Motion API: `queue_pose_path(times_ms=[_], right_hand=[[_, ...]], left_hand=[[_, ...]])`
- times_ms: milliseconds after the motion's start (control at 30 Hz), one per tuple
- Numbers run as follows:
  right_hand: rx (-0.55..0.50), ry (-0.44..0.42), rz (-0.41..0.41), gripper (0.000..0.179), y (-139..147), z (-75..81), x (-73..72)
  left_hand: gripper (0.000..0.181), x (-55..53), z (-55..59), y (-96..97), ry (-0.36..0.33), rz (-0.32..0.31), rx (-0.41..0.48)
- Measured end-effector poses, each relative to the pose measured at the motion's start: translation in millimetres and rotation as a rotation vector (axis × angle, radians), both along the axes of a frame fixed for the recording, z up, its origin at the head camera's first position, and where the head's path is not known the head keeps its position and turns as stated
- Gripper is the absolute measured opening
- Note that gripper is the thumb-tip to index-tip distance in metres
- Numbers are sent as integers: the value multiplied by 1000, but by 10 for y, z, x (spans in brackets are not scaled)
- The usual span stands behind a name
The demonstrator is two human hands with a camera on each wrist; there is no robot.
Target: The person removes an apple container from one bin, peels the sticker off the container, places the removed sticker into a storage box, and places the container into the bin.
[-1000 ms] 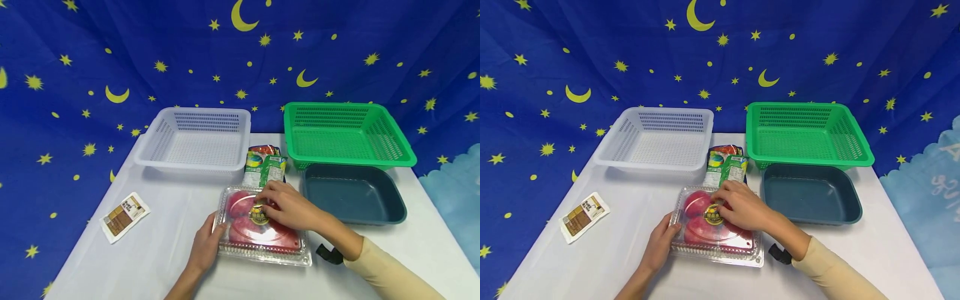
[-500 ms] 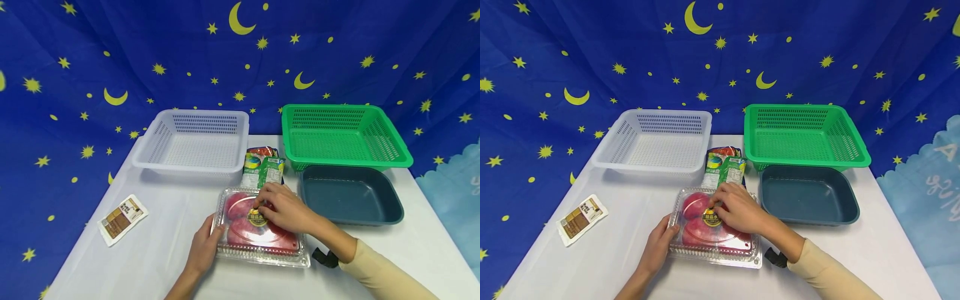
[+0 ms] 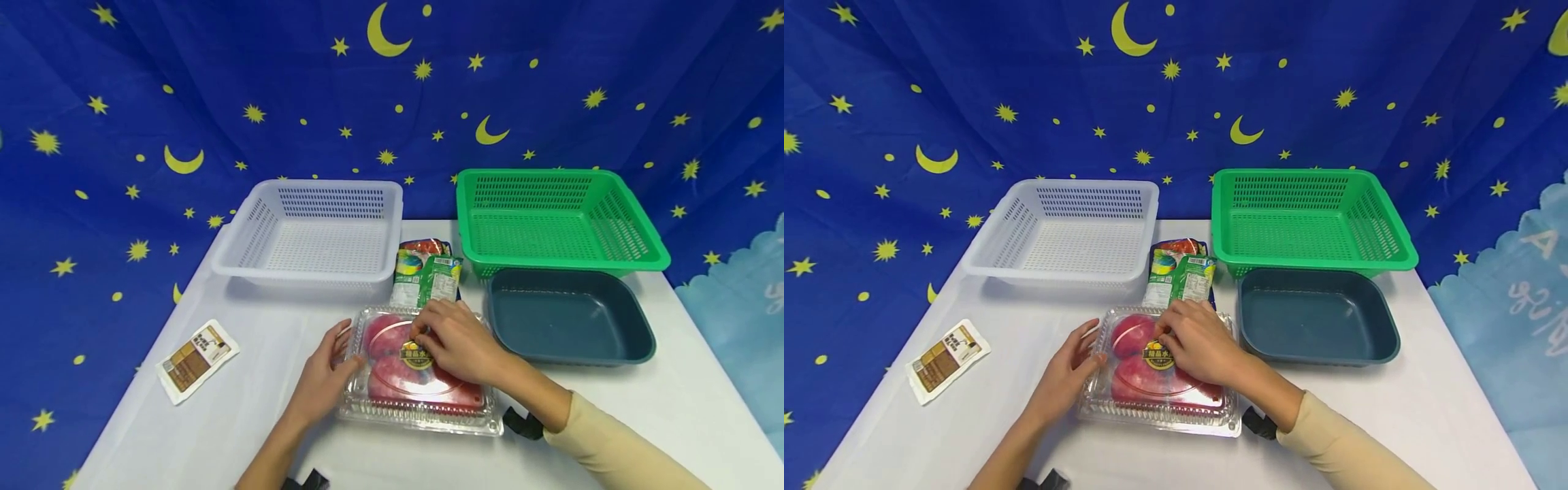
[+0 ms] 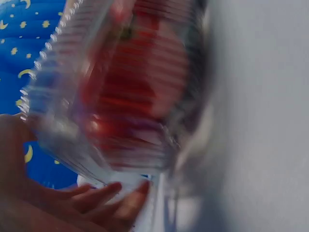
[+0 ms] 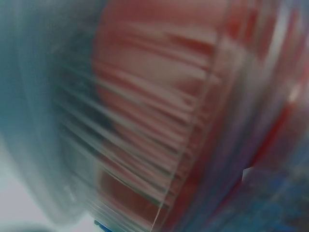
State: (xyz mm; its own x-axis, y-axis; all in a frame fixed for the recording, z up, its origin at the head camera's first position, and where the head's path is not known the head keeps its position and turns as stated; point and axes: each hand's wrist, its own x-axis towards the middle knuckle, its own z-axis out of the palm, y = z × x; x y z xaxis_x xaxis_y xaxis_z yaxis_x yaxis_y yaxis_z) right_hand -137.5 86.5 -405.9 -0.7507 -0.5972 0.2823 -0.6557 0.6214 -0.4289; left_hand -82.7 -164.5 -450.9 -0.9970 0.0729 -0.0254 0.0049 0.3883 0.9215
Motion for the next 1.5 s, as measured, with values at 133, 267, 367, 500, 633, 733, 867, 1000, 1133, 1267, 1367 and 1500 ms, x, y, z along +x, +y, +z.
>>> queue_pose_path(times_ms=[133, 267, 367, 500, 633, 733, 867, 1000, 1133, 1267, 1367, 1500], right_hand=[[4, 13, 7, 7, -1, -16, -3], [7, 32, 7, 8, -5, -29, -7], [4, 38, -2, 5, 4, -37, -9], [20, 49, -1, 5, 7, -45, -5], [59, 82, 17, 7, -13, -47, -3], [66, 100, 26, 8, -14, -46, 4], [33, 82, 28, 8, 7, -37, 20], [-19, 46, 22, 9, 22, -31, 34], [-68, -15, 29, 7, 4, -18, 46], [-111, -55, 20, 8, 16, 5, 58], [-146, -66, 9, 10, 57, 19, 65], [-181, -86, 18, 10, 111, 28, 74]], left_hand=[[59, -152, -42, -33, 84, -23, 102], [54, -340, -93, -30, 112, -55, 185], [48, -486, -122, 5, 107, -91, 239], [38, -626, -74, 65, 68, -149, 282], [32, -722, -140, 78, 0, -148, 329], [33, -739, -206, 80, -55, -125, 376], [36, -744, -235, 89, -95, -118, 426], [36, -735, -239, 80, -111, -123, 430], [35, -692, -243, 43, -131, -92, 427], [36, -690, -264, 33, -127, -102, 450], [38, -716, -274, 59, -118, -131, 461], [39, -728, -267, 91, -113, -132, 461]])
